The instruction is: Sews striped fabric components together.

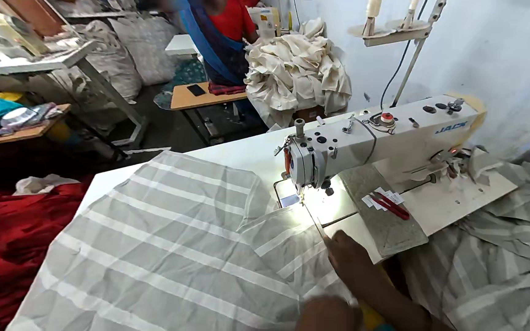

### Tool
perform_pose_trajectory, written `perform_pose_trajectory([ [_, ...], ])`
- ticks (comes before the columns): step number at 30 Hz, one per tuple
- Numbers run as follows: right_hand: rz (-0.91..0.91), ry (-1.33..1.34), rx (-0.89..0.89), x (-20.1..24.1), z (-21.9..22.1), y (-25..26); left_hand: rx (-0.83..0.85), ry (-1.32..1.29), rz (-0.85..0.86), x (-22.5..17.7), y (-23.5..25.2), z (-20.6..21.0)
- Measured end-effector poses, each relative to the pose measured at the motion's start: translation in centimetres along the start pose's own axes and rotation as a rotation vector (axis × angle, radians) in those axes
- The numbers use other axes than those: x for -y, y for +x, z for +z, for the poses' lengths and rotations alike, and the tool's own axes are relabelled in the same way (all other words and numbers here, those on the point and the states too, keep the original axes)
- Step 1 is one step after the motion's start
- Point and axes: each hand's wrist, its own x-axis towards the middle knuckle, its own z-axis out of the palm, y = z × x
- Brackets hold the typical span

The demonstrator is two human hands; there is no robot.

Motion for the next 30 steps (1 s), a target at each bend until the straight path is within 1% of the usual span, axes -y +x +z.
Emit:
perform_pose_trajectory([
  [1,-0.016,0.056,-0.015,-0.4,0.0,-1.7,-0.088,-0.072,0.010,1.8,1.2,-1.9],
  [2,-0.029,0.098,-0.046,-0.7,0.2,-3.1,-0.186,-0.180,-0.034,3.6,2.9,-3.4],
  [3,-0.057,0.057,-0.110,-0.8,0.9,-4.0,-0.347,-0.264,-0.128,5.4,4.9,-4.1],
  [4,-0.102,0.018,-0.178,-1.0,1.5,-4.6,-0.533,-0.244,-0.234,7.1,6.9,-3.8],
  [5,-0.121,0.003,-0.175,-1.1,1.5,-5.1,-0.666,-0.173,-0.311,8.7,8.7,-2.7],
  [6,-0.142,0.001,-0.146,-1.4,1.1,-5.3,-0.723,-0.077,-0.357,10.1,9.9,-1.4],
  [8,-0.130,0.060,-0.015,-3.3,-1.5,-5.0,-0.821,0.116,-0.369,11.6,11.0,0.8],
  [9,-0.117,0.065,-0.036,-5.0,-3.1,-4.4,-0.828,0.158,-0.366,11.8,11.1,1.2],
  [10,-0.100,0.022,-0.135,-6.9,-4.8,-3.7,-0.813,0.180,-0.363,11.8,11.0,1.3],
  [12,-0.010,-0.167,-0.385,-11.4,-8.6,-1.7,-0.789,0.218,-0.360,11.7,10.8,1.2],
  [14,0.100,-0.315,-0.467,-16.1,-11.3,0.0,-0.790,0.226,-0.358,11.8,10.9,0.9],
  [15,0.108,-0.340,-0.494,-18.5,-11.5,0.5,-0.791,0.223,-0.358,11.9,11.0,0.8],
  [16,0.078,-0.349,-0.519,-20.4,-11.2,0.7,-0.786,0.223,-0.361,12.0,11.0,0.8],
  [18,-0.026,-0.345,-0.558,-23.3,-10.0,1.1,-0.771,0.231,-0.371,11.9,11.0,0.8],
  [20,-0.062,-0.327,-0.577,-24.2,-9.3,1.2,-0.776,0.248,-0.362,11.6,10.6,1.3],
  [23,-0.033,-0.400,-0.690,-23.9,-8.7,0.9,-0.776,0.241,-0.337,11.9,10.3,1.3],
  [28,0.024,-0.380,-0.733,-24.3,-8.5,0.9,-0.748,0.145,-0.334,14.2,11.6,-1.6],
  [30,0.032,-0.372,-0.736,-24.5,-8.6,0.9,-0.736,0.166,-0.335,14.9,12.3,-3.0],
])
